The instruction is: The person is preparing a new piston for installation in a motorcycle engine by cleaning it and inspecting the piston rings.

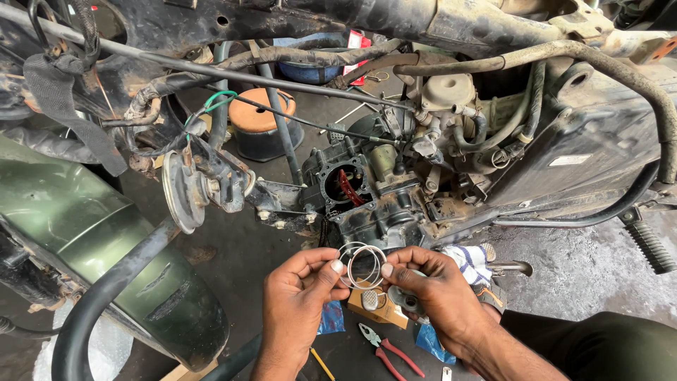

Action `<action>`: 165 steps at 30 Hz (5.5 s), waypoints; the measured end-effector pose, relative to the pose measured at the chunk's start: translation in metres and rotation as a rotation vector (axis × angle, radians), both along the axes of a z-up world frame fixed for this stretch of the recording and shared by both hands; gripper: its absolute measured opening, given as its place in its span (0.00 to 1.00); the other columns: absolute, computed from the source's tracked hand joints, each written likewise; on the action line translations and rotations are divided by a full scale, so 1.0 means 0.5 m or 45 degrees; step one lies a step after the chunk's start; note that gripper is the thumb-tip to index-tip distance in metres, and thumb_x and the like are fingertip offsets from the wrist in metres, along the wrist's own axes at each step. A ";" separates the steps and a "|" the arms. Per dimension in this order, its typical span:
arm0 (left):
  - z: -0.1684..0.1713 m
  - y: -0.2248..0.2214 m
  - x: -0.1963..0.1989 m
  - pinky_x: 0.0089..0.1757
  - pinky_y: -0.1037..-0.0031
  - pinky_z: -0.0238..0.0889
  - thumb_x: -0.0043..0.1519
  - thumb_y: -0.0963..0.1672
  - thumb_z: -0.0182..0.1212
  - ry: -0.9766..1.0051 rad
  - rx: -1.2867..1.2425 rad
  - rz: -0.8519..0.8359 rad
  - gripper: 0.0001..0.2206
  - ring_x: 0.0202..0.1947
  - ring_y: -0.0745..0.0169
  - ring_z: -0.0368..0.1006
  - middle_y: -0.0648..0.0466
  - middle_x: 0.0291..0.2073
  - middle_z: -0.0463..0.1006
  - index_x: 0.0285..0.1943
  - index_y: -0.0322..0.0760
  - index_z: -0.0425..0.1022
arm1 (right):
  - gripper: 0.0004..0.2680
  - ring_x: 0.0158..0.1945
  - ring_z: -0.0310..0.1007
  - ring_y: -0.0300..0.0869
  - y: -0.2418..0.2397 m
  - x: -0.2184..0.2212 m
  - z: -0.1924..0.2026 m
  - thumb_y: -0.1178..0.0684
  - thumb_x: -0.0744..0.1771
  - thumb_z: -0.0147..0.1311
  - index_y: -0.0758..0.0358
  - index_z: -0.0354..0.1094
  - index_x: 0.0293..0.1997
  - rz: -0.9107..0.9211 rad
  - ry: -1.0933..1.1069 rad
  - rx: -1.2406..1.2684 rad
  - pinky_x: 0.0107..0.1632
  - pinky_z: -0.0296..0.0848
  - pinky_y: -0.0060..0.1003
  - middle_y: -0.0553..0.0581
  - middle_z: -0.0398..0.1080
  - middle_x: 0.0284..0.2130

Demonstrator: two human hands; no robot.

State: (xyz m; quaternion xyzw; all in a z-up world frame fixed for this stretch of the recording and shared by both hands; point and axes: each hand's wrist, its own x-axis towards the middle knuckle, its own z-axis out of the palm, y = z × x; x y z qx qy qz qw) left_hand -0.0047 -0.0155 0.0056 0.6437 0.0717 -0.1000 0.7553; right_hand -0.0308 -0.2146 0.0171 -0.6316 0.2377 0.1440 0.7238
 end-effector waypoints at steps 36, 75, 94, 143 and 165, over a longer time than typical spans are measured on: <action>0.007 0.023 0.003 0.29 0.76 0.75 0.59 0.41 0.65 -0.004 0.178 0.166 0.08 0.30 0.68 0.80 0.53 0.31 0.83 0.44 0.30 0.82 | 0.06 0.26 0.68 0.35 0.012 -0.016 -0.115 0.64 0.63 0.57 0.65 0.74 0.41 0.109 -0.031 -0.033 0.26 0.63 0.29 0.52 0.79 0.30; -0.015 0.027 0.014 0.29 0.78 0.70 0.56 0.42 0.68 -0.211 0.607 0.021 0.07 0.24 0.73 0.77 0.57 0.25 0.85 0.41 0.35 0.83 | 0.12 0.38 0.77 0.41 0.144 -0.069 -0.500 0.53 0.64 0.51 0.60 0.80 0.49 0.255 0.494 0.201 0.31 0.76 0.38 0.51 0.80 0.37; 0.051 0.019 0.000 0.32 0.78 0.72 0.58 0.42 0.66 -0.329 0.518 -0.220 0.14 0.28 0.72 0.80 0.56 0.28 0.84 0.53 0.35 0.79 | 0.11 0.36 0.73 0.36 -0.007 0.059 0.007 0.50 0.66 0.59 0.66 0.80 0.48 0.670 -0.138 -0.224 0.36 0.72 0.33 0.52 0.79 0.34; 0.001 0.020 -0.018 0.48 0.61 0.81 0.57 0.54 0.65 0.050 -0.909 -0.308 0.39 0.48 0.50 0.82 0.35 0.54 0.77 0.71 0.23 0.60 | 0.13 0.52 0.80 0.44 -0.029 0.040 0.084 0.50 0.68 0.57 0.60 0.80 0.56 0.649 -1.015 -0.744 0.53 0.78 0.38 0.54 0.81 0.47; 0.025 0.059 -0.019 0.65 0.57 0.62 0.59 0.47 0.71 -0.353 -0.549 -0.422 0.36 0.65 0.48 0.73 0.39 0.60 0.76 0.75 0.25 0.60 | 0.25 0.58 0.77 0.49 -0.017 0.016 0.129 0.63 0.58 0.57 0.58 0.71 0.64 0.766 -1.587 -0.994 0.60 0.74 0.45 0.61 0.79 0.54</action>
